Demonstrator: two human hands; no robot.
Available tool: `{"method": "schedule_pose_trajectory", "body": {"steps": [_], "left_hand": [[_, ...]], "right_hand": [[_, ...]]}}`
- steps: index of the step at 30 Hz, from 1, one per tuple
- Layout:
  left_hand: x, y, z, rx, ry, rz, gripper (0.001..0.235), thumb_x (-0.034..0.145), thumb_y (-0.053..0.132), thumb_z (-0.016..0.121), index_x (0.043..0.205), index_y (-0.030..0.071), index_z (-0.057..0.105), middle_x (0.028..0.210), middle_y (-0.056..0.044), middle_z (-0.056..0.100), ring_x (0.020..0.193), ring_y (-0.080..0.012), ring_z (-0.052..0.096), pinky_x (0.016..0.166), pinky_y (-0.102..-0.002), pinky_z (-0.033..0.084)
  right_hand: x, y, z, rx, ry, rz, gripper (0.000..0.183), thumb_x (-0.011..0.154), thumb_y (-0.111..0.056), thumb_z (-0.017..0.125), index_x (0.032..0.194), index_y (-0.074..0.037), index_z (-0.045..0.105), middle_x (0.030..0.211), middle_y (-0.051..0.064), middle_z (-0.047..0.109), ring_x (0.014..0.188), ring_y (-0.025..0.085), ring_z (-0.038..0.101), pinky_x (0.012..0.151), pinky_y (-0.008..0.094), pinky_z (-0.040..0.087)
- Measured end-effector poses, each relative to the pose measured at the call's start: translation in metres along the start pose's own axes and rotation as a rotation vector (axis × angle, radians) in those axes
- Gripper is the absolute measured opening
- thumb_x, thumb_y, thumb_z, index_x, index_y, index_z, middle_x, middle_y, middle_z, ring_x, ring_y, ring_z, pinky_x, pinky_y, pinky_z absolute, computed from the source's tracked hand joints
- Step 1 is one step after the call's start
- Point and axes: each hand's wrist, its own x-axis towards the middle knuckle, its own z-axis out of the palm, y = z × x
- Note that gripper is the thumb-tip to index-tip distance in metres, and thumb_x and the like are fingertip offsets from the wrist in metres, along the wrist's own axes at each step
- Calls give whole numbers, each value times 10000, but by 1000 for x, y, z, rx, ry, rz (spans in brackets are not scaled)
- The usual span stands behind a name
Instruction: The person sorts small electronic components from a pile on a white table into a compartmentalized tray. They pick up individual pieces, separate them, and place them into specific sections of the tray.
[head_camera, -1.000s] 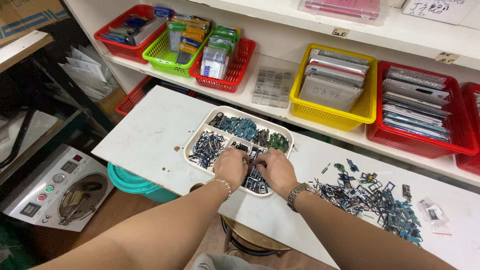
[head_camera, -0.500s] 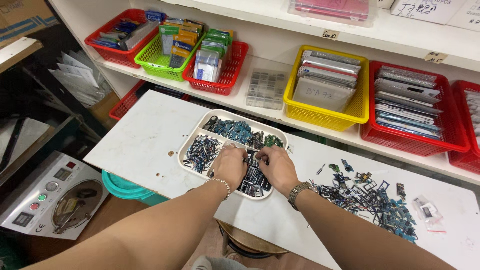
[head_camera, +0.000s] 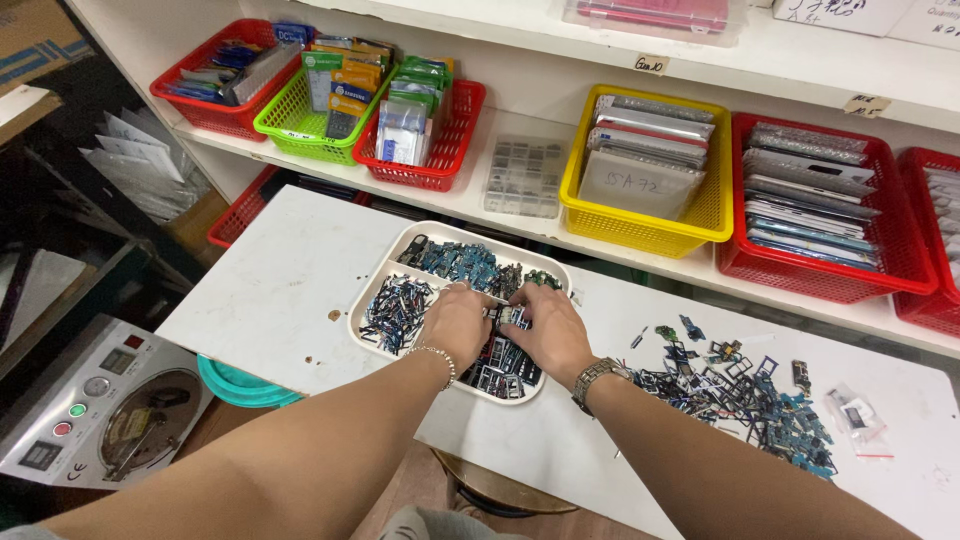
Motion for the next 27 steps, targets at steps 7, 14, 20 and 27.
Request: {"method": "schedule_pose_trajectory", "body": {"steps": [7, 14, 20, 27], "left_hand": [[-9, 28, -3, -87, 185, -49, 226, 868, 112, 669, 1058, 158, 783, 1139, -132, 669, 1132, -315, 617, 986, -433, 503], [-16, 91, 24, -176, 136, 72, 219, 852, 107, 667, 1035, 143, 782, 1105, -129, 679, 1109, -326, 621, 961, -432, 510], [-24, 131, 59, -252, -87, 109, 193, 823, 149, 710, 999, 137, 786, 1004, -96, 753, 1020, -276, 693, 937, -397, 539], [-39, 148, 98, -138, -267, -56, 167, 760, 153, 789, 923, 133, 820, 997, -73, 774, 1002, -251, 717, 935, -367, 553]], "right_hand": [[6, 45, -11, 230, 139, 249, 281, 920, -327, 669, 1048, -82, 718, 825, 60, 755, 737, 191, 698, 736, 354, 549], [-26, 106, -49, 418, 84, 491, 280, 946, -296, 648, 1073, -64, 739, 845, 61, 771, 702, 149, 665, 669, 304, 524], [-67, 159, -70, 478, 76, 439, 227, 931, -222, 675, 1062, -49, 742, 862, 57, 781, 765, 112, 699, 728, 260, 547], [-109, 190, -89, 198, -8, 406, 201, 848, -201, 763, 1026, -110, 783, 872, 46, 767, 786, 143, 705, 757, 294, 570]]}}
